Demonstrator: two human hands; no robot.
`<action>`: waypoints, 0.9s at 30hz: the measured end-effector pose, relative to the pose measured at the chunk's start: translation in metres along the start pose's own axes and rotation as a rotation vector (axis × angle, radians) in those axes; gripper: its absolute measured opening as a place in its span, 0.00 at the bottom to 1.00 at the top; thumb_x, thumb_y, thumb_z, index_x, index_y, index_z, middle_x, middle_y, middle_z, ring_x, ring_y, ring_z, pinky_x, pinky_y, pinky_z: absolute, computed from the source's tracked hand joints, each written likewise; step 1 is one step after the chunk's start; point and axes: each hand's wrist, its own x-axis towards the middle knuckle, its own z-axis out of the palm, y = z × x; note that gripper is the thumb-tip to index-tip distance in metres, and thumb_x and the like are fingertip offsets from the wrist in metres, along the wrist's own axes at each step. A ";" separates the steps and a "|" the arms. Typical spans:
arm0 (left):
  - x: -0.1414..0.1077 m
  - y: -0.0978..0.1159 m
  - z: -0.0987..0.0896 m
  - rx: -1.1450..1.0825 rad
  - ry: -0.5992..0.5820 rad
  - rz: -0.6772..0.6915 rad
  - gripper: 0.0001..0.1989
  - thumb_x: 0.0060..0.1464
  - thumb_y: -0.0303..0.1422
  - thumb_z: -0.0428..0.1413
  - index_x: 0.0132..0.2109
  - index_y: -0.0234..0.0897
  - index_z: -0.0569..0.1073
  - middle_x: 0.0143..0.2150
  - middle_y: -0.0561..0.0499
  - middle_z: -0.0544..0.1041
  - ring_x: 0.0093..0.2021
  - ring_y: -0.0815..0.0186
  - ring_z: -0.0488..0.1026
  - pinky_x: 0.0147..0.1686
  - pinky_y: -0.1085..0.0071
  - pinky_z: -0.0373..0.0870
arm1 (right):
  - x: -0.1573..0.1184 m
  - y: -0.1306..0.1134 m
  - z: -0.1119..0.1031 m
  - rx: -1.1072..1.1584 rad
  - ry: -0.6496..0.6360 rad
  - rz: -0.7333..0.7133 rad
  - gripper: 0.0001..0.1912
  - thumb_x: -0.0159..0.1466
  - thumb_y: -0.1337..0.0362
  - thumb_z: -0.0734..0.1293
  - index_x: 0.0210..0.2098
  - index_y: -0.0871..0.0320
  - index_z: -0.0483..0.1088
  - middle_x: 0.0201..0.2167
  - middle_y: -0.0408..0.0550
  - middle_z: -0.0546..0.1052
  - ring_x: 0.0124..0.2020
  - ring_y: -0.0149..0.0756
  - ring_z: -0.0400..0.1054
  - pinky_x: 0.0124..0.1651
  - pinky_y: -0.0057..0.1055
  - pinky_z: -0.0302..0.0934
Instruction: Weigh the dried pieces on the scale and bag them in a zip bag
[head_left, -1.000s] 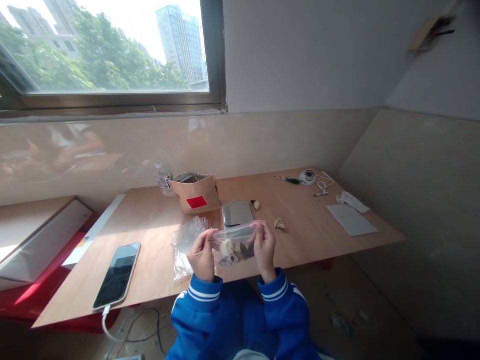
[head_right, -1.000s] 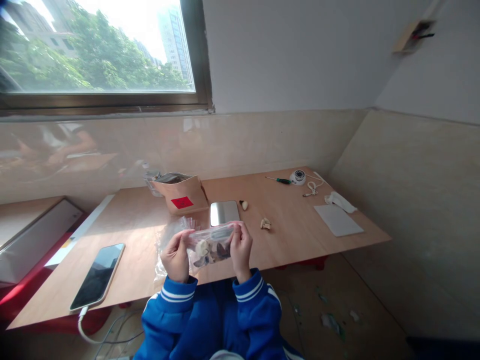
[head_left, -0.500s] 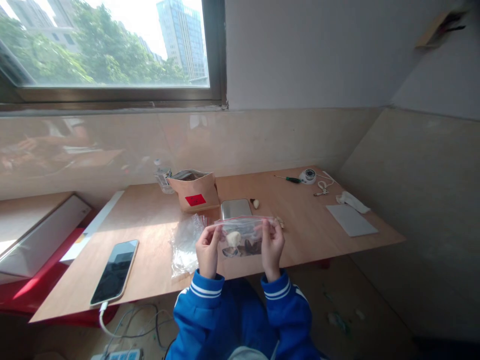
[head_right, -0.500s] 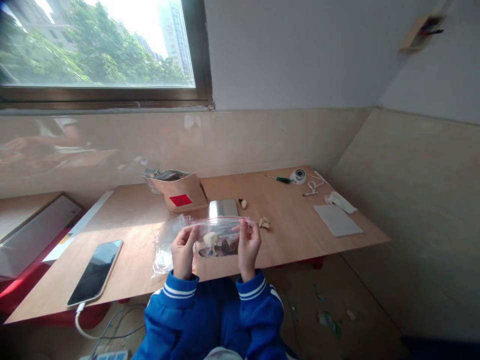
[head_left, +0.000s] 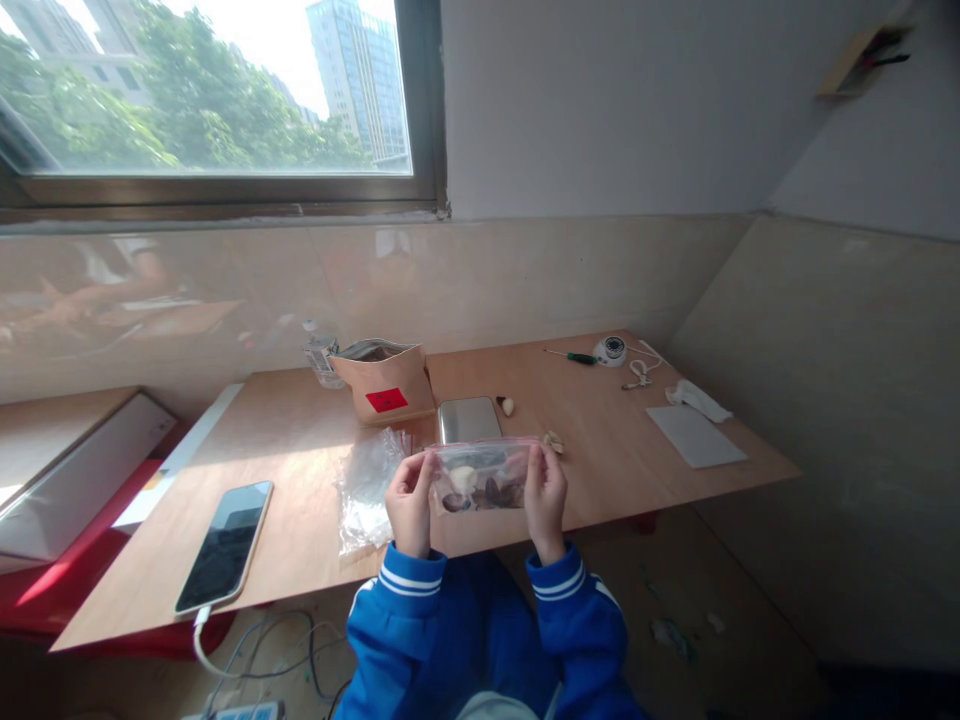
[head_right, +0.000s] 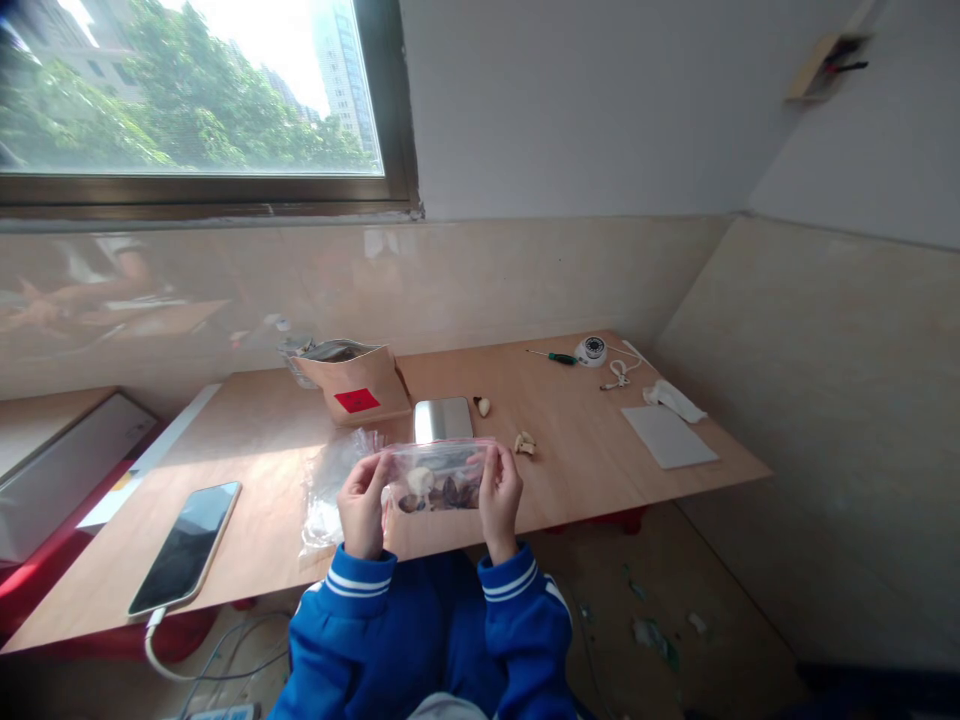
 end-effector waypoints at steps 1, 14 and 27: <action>0.000 0.001 -0.001 0.012 -0.006 -0.002 0.15 0.46 0.41 0.60 0.35 0.32 0.75 0.34 0.48 0.77 0.36 0.64 0.72 0.38 0.70 0.69 | 0.000 0.002 -0.001 0.003 0.004 -0.005 0.15 0.65 0.54 0.56 0.34 0.58 0.67 0.27 0.47 0.75 0.29 0.35 0.70 0.35 0.32 0.64; -0.006 0.000 0.002 -0.009 -0.008 -0.015 0.14 0.48 0.42 0.58 0.34 0.34 0.71 0.30 0.51 0.76 0.33 0.67 0.74 0.36 0.72 0.69 | 0.002 0.008 -0.001 0.068 -0.015 0.025 0.14 0.64 0.53 0.58 0.31 0.57 0.63 0.22 0.41 0.70 0.23 0.31 0.66 0.29 0.28 0.63; -0.005 -0.010 -0.002 0.042 -0.071 0.030 0.14 0.47 0.41 0.59 0.35 0.33 0.76 0.32 0.48 0.77 0.34 0.65 0.73 0.37 0.70 0.70 | 0.001 0.015 -0.003 0.166 -0.219 0.107 0.14 0.60 0.52 0.63 0.35 0.57 0.69 0.32 0.49 0.78 0.34 0.40 0.73 0.33 0.35 0.70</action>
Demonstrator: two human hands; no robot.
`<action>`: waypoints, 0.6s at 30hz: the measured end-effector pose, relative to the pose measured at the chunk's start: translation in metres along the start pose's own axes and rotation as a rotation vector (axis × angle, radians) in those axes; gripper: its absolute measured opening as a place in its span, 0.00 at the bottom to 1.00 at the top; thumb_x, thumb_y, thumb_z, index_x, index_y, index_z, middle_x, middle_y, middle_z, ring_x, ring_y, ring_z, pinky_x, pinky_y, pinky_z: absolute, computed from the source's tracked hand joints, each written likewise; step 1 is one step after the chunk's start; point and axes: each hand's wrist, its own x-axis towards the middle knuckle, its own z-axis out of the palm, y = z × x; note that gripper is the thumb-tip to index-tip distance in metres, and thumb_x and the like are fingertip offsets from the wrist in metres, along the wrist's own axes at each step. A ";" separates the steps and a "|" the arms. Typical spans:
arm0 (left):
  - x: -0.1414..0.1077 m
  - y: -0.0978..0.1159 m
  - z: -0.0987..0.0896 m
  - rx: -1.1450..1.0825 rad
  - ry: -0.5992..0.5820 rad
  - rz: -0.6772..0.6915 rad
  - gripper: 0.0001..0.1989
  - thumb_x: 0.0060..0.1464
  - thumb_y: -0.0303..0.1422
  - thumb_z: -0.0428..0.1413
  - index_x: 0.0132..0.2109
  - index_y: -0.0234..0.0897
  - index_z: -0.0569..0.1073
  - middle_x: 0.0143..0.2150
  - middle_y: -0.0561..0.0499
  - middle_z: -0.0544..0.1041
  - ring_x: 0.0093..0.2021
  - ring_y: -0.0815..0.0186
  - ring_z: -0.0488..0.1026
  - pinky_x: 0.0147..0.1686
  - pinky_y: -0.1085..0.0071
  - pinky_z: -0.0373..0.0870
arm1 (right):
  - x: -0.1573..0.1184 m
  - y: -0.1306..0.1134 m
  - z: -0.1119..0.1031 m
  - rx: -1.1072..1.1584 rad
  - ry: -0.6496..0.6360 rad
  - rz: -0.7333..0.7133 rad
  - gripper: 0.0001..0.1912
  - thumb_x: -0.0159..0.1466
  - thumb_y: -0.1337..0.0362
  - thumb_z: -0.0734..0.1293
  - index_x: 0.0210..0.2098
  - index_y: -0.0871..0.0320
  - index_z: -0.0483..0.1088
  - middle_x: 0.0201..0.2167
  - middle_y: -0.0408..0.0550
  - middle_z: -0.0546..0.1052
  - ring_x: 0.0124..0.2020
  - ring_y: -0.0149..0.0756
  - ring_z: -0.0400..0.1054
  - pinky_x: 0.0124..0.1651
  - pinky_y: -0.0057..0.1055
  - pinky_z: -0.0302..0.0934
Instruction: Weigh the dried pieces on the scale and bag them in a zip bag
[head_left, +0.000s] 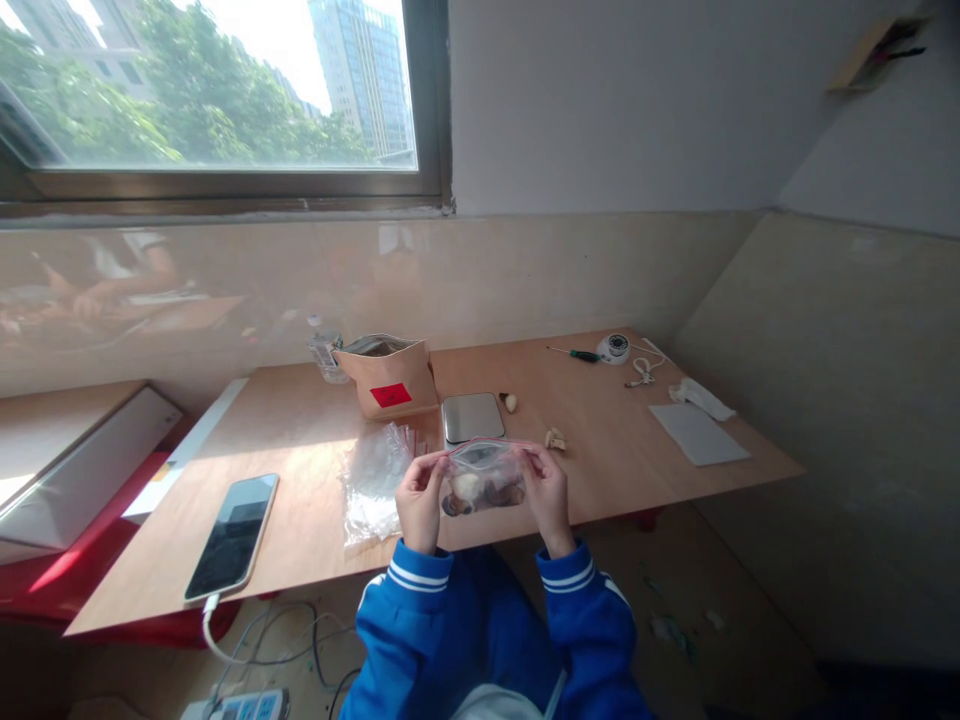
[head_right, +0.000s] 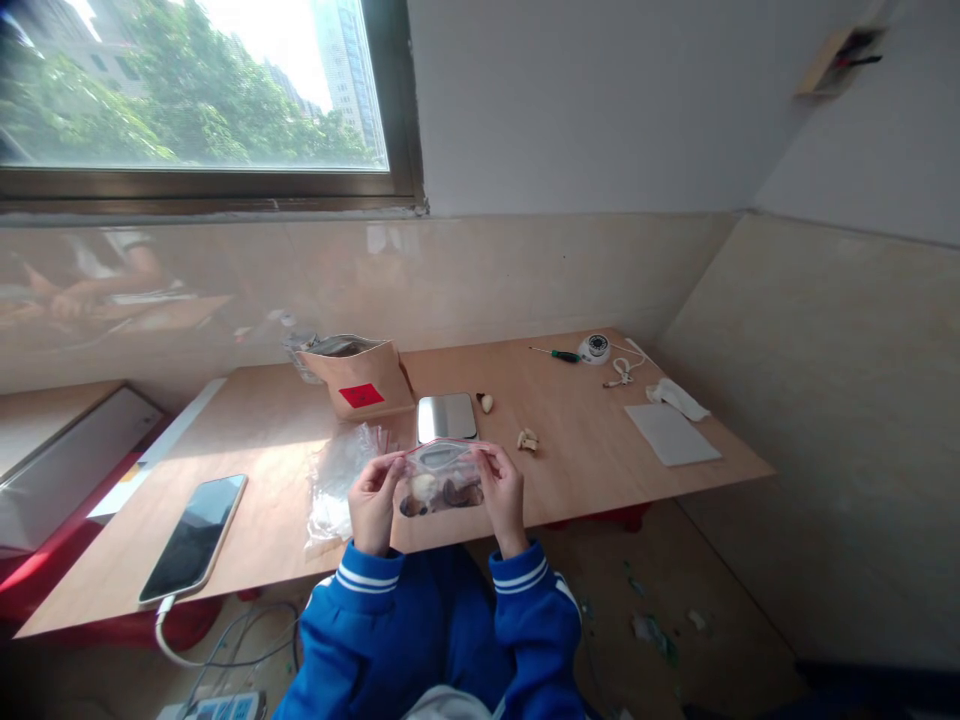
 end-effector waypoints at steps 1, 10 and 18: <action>0.000 0.000 -0.001 0.013 0.008 0.000 0.15 0.47 0.41 0.59 0.36 0.33 0.76 0.33 0.48 0.78 0.35 0.64 0.73 0.37 0.69 0.70 | 0.000 0.000 0.000 0.014 0.006 0.010 0.14 0.60 0.52 0.64 0.36 0.57 0.69 0.32 0.49 0.78 0.34 0.40 0.74 0.33 0.36 0.70; 0.002 0.003 -0.010 0.301 -0.056 0.103 0.13 0.51 0.42 0.55 0.34 0.36 0.74 0.28 0.51 0.75 0.29 0.66 0.72 0.34 0.70 0.68 | 0.000 -0.002 -0.009 -0.016 0.044 -0.036 0.13 0.58 0.54 0.65 0.35 0.58 0.69 0.29 0.48 0.78 0.31 0.38 0.74 0.31 0.33 0.70; 0.006 -0.003 0.000 0.307 -0.099 0.173 0.12 0.55 0.42 0.51 0.35 0.37 0.69 0.29 0.50 0.74 0.31 0.65 0.72 0.35 0.68 0.68 | 0.005 0.003 -0.010 -0.008 0.080 -0.004 0.16 0.57 0.52 0.66 0.34 0.59 0.70 0.29 0.51 0.79 0.31 0.41 0.75 0.38 0.39 0.70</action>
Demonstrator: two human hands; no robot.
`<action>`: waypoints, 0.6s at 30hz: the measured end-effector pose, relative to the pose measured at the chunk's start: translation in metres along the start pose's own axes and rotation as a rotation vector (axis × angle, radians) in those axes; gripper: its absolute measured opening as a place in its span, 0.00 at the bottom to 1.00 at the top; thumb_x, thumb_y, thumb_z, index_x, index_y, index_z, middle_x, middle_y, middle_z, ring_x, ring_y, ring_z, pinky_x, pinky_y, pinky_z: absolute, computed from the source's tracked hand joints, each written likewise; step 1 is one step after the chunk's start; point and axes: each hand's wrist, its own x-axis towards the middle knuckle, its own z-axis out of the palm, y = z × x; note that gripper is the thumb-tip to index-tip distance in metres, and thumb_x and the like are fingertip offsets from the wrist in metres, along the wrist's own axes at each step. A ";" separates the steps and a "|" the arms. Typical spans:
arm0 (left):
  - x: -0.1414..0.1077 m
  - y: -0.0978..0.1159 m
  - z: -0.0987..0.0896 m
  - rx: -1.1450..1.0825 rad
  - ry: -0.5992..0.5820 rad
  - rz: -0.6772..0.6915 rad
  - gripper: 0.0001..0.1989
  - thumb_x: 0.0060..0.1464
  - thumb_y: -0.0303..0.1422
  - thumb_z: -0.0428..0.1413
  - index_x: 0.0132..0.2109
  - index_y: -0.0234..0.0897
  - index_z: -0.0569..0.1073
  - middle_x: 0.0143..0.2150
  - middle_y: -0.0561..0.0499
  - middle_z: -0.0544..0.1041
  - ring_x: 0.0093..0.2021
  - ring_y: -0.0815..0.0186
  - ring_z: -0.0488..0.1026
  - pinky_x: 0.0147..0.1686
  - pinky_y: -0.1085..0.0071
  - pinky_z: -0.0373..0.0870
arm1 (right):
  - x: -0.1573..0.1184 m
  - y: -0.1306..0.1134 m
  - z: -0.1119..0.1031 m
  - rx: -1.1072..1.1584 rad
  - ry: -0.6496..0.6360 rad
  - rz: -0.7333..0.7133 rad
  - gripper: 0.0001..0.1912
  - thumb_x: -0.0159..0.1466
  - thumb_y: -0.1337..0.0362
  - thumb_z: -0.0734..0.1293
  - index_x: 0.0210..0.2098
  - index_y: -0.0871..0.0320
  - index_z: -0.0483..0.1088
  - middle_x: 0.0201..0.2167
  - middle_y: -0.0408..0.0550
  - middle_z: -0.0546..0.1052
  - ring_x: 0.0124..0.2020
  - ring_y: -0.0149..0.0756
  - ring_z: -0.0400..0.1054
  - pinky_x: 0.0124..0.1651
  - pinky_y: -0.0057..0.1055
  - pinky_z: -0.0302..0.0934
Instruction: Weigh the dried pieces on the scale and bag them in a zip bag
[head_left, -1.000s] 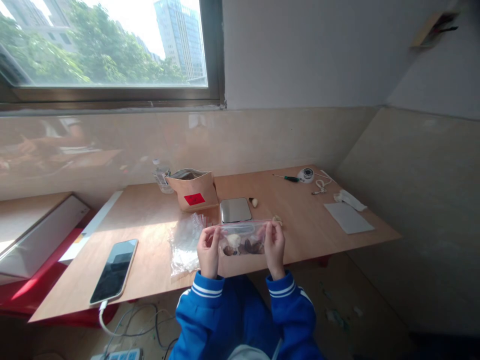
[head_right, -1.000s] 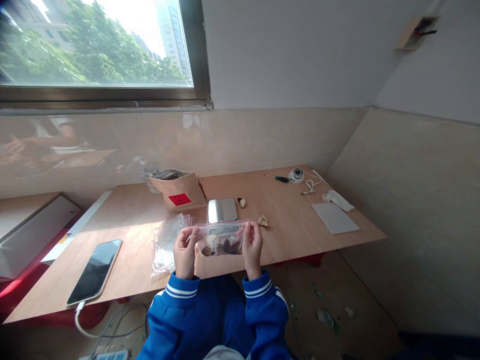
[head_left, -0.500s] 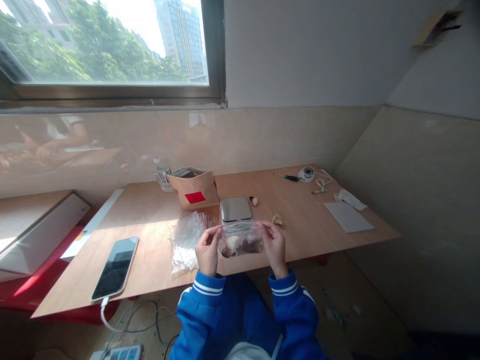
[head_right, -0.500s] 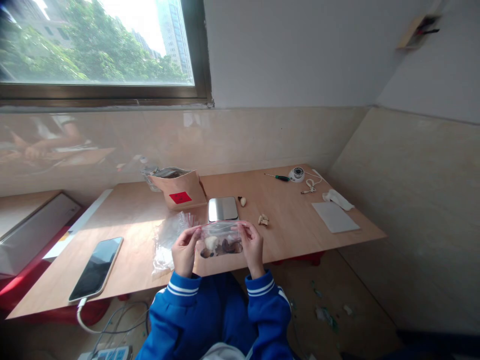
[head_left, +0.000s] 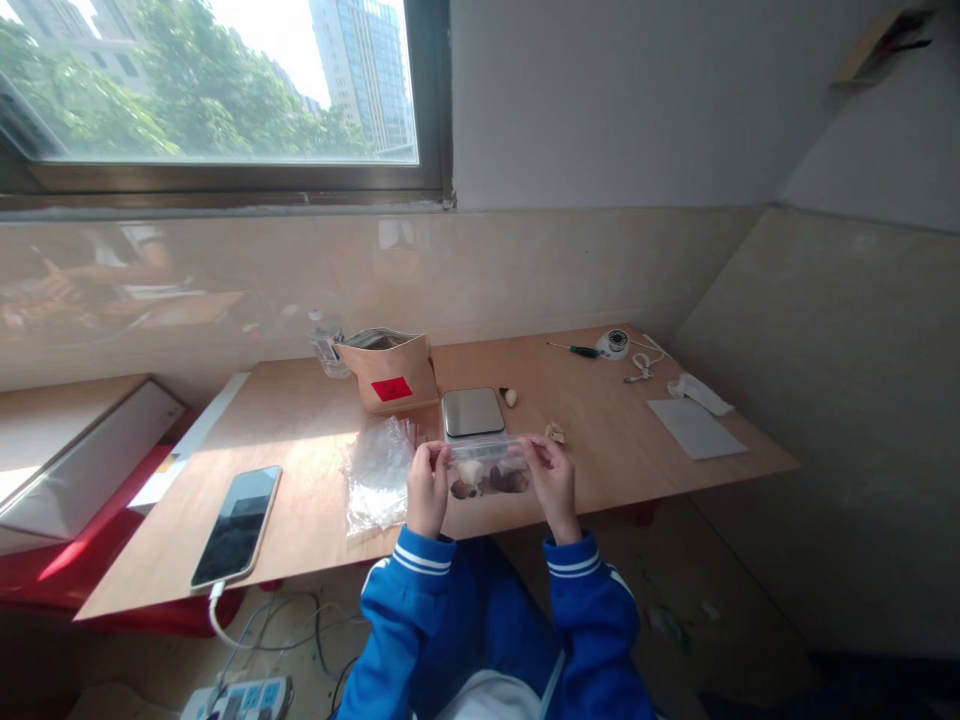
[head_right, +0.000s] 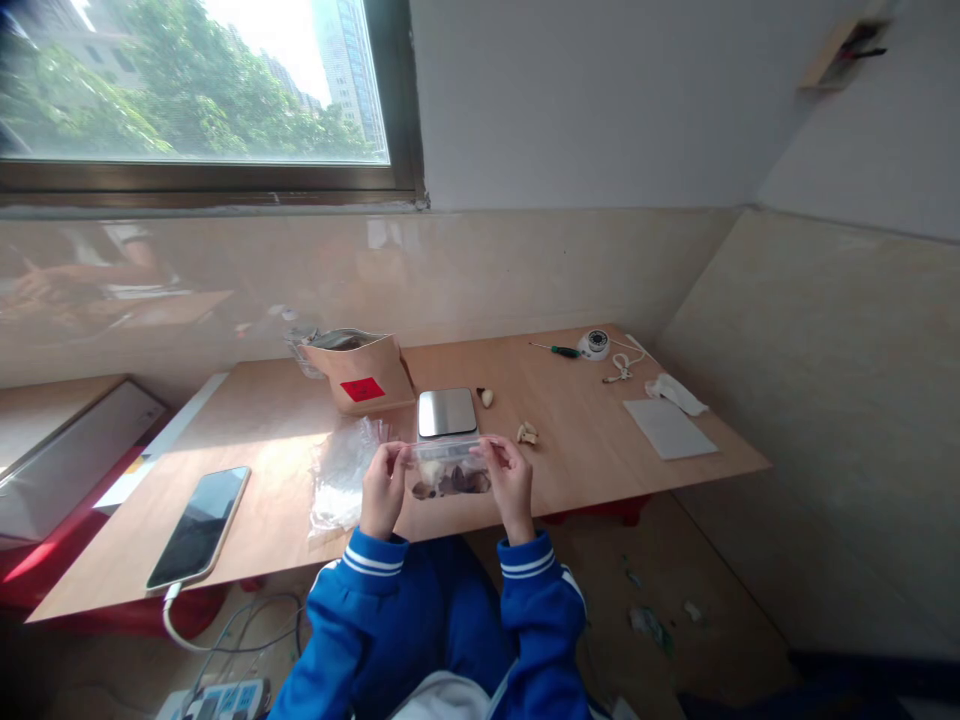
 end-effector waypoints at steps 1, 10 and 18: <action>0.000 -0.001 0.002 -0.046 -0.019 -0.025 0.13 0.54 0.43 0.51 0.35 0.36 0.69 0.29 0.50 0.74 0.31 0.65 0.72 0.35 0.69 0.69 | 0.000 0.001 0.000 0.019 -0.005 0.017 0.16 0.56 0.51 0.66 0.34 0.59 0.70 0.29 0.51 0.79 0.32 0.41 0.75 0.38 0.39 0.70; -0.006 -0.017 0.008 -0.263 -0.083 -0.154 0.16 0.50 0.42 0.56 0.41 0.34 0.73 0.36 0.47 0.78 0.36 0.65 0.74 0.37 0.71 0.70 | -0.004 0.015 0.010 0.129 -0.105 0.140 0.19 0.53 0.53 0.70 0.37 0.61 0.73 0.35 0.54 0.79 0.38 0.43 0.75 0.41 0.40 0.70; -0.007 -0.025 0.004 -0.232 -0.141 -0.137 0.13 0.48 0.41 0.58 0.35 0.34 0.76 0.32 0.48 0.78 0.34 0.64 0.75 0.36 0.71 0.70 | -0.003 0.023 -0.003 0.148 -0.115 0.175 0.16 0.53 0.55 0.70 0.34 0.61 0.72 0.34 0.53 0.80 0.35 0.42 0.75 0.41 0.40 0.69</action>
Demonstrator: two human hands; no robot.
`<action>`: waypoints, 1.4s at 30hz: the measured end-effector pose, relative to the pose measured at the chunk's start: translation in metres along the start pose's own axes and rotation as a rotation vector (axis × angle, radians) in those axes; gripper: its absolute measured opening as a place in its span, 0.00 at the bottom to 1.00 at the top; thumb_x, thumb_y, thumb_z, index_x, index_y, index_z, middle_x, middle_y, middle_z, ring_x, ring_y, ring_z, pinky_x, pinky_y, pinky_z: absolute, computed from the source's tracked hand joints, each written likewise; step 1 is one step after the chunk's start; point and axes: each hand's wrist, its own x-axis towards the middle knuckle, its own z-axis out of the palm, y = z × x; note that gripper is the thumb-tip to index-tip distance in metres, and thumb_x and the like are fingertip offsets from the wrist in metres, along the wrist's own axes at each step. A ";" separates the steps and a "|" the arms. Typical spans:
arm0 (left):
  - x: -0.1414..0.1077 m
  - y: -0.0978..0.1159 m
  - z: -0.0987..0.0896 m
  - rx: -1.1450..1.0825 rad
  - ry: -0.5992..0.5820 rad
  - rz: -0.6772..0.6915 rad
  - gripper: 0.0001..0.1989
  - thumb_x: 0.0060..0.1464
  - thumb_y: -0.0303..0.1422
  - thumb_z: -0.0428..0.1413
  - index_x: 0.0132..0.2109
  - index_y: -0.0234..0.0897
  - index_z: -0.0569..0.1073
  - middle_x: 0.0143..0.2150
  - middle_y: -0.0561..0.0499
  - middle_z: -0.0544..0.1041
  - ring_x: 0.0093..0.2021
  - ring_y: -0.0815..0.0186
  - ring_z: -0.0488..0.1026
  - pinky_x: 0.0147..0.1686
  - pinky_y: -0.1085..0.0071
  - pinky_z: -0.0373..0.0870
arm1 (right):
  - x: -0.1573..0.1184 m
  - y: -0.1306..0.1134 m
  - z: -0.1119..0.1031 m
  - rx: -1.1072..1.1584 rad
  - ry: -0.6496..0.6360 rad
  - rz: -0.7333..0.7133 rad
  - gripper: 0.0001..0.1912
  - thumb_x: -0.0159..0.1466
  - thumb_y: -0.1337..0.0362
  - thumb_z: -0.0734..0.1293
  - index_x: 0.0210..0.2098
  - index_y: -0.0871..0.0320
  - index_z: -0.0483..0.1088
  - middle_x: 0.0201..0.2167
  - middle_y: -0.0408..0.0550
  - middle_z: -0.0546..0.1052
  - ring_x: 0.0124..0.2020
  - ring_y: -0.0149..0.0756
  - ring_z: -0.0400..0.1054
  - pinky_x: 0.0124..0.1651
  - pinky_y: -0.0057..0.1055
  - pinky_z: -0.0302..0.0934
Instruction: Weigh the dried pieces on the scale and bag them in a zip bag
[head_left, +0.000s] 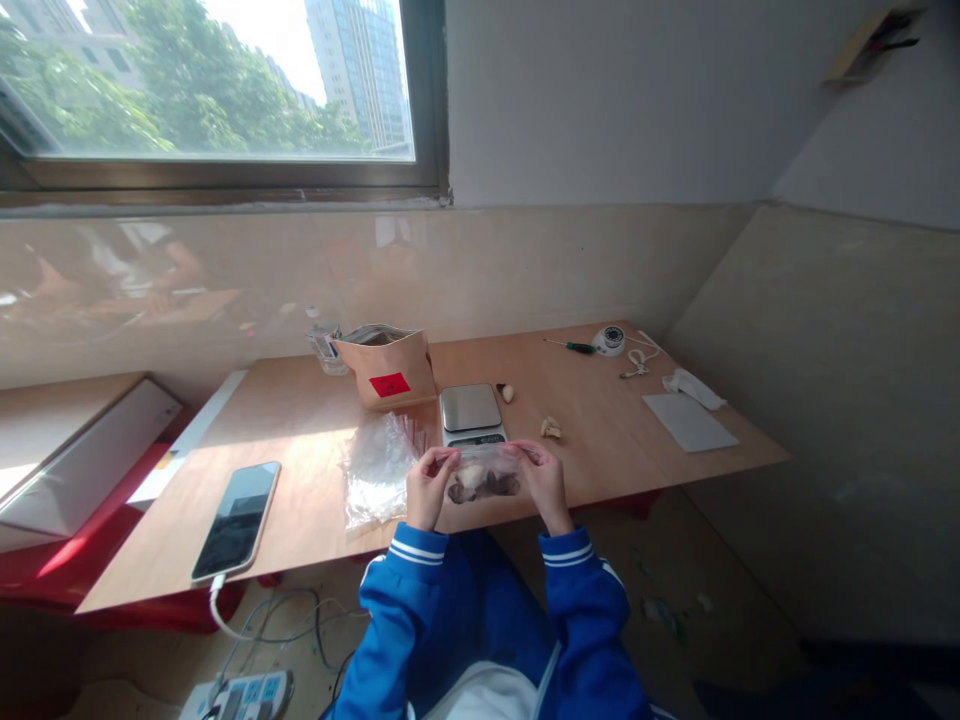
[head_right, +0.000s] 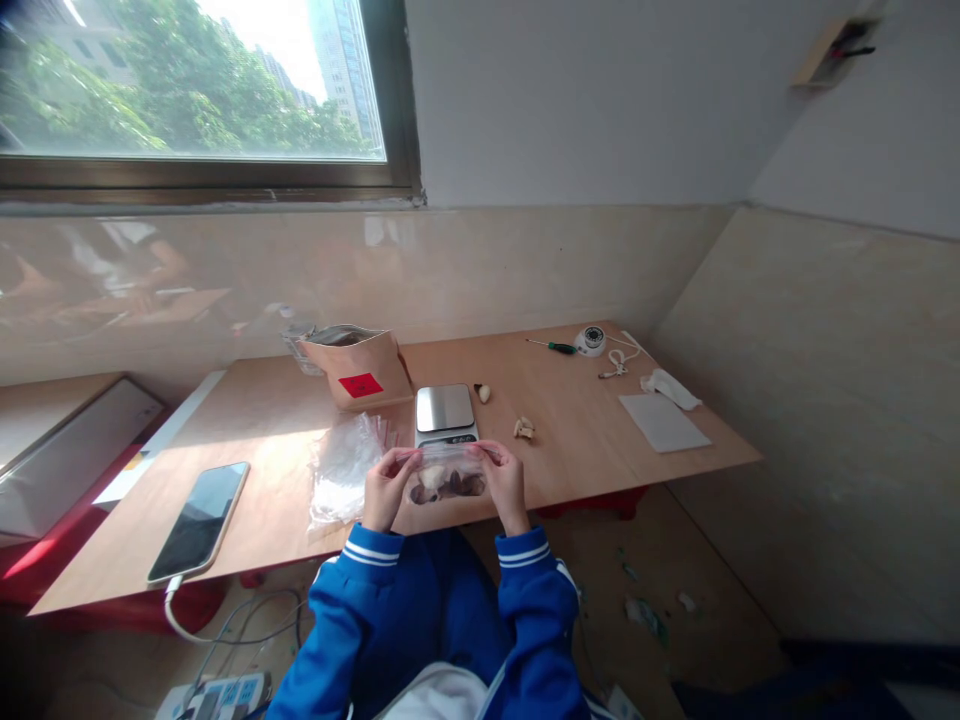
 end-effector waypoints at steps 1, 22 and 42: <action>0.000 0.002 -0.001 0.035 -0.008 0.020 0.13 0.48 0.40 0.58 0.35 0.34 0.76 0.32 0.48 0.78 0.35 0.64 0.75 0.36 0.71 0.70 | 0.000 0.000 -0.002 -0.014 -0.001 -0.004 0.15 0.53 0.55 0.70 0.33 0.61 0.72 0.34 0.53 0.80 0.34 0.42 0.75 0.40 0.39 0.70; -0.015 0.032 0.018 0.485 -0.109 0.502 0.09 0.60 0.31 0.47 0.39 0.38 0.73 0.37 0.50 0.71 0.38 0.69 0.71 0.39 0.74 0.68 | -0.013 -0.043 0.018 -0.878 -0.309 -0.494 0.09 0.61 0.68 0.62 0.37 0.55 0.74 0.40 0.49 0.78 0.46 0.41 0.69 0.57 0.50 0.50; -0.017 0.038 0.019 0.361 -0.007 0.471 0.07 0.57 0.33 0.51 0.36 0.38 0.73 0.35 0.50 0.75 0.38 0.66 0.72 0.39 0.70 0.70 | -0.013 -0.039 0.016 -0.903 -0.173 -0.521 0.16 0.63 0.72 0.58 0.32 0.51 0.75 0.29 0.44 0.79 0.33 0.38 0.67 0.41 0.34 0.60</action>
